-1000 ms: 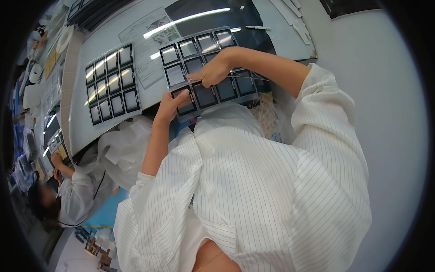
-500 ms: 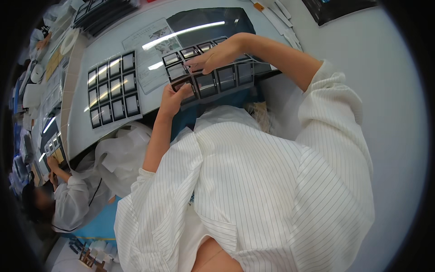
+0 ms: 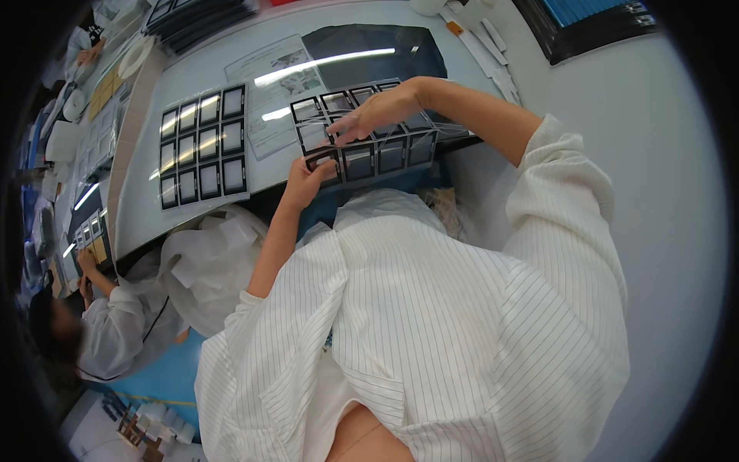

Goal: Placing small rectangular components or plates into a multi-slot grid tray at a workstation.

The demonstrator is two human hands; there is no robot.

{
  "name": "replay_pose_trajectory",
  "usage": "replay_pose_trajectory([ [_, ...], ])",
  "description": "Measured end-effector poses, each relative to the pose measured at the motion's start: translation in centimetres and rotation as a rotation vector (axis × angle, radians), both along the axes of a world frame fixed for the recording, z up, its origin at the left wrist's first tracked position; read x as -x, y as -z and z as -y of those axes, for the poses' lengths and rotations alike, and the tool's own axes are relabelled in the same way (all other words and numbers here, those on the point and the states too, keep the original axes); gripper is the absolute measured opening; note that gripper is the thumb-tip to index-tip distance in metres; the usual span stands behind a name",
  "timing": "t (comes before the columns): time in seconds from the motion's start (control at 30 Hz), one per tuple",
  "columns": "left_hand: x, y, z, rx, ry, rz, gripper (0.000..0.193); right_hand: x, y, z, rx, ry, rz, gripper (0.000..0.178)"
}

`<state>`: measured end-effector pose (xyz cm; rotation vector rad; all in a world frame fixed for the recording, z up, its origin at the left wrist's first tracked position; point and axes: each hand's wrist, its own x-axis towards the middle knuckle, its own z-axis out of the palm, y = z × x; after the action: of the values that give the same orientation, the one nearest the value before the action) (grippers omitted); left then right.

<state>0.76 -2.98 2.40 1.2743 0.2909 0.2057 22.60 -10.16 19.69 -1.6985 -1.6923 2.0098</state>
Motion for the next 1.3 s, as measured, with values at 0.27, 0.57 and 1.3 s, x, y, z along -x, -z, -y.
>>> replay_pose_trajectory([
  [0.27, -0.2, -2.8, 0.8, 0.438, -0.175, -0.113, 0.030, 1.1, 0.6, -0.5, -0.033, -0.127, 0.085, 0.063],
  [0.57, -1.3, -1.9, 0.4, 0.518, -0.199, -0.222, 0.025, 4.3, -0.8, -0.7, -0.174, -0.269, 0.361, 0.045],
  [1.3, -2.2, 0.3, 2.6, 0.422, -0.353, -0.133, 0.022, 6.9, 0.7, 1.4, -0.316, -0.340, 0.689, 0.064],
])
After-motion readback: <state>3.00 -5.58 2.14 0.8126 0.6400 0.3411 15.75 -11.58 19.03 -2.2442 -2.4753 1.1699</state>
